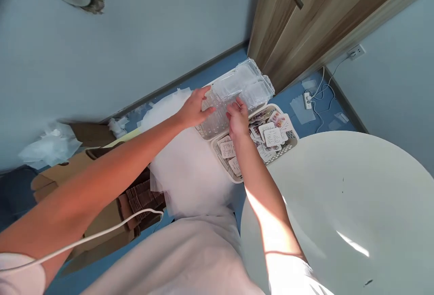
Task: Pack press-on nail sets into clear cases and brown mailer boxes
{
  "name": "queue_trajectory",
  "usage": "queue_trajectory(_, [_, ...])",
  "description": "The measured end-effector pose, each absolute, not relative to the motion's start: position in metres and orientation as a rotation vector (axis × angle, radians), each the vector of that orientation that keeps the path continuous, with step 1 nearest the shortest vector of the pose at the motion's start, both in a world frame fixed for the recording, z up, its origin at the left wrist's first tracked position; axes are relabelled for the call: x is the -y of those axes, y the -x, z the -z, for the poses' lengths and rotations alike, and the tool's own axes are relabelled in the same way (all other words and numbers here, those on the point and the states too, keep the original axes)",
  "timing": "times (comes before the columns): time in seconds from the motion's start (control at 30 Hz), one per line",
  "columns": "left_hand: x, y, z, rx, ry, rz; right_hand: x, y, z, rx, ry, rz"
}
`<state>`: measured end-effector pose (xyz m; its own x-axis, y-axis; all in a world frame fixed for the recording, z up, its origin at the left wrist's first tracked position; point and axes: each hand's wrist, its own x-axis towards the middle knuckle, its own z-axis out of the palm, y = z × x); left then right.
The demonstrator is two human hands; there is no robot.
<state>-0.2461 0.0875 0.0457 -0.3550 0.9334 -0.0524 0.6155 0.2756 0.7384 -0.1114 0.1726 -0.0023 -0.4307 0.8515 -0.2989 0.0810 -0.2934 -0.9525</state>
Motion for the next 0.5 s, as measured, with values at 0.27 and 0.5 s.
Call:
queue_trajectory(0.27, [-0.144,0.263,-0.026,-2.024,-1.285,-0.69,-0.181,0.132,-0.003,1.283,1.209,-1.849])
queue_trajectory(0.5, [-0.148,0.261,-0.011,-2.025,-1.17,-0.853,-0.186,0.135,0.002,1.391,1.155,-1.863])
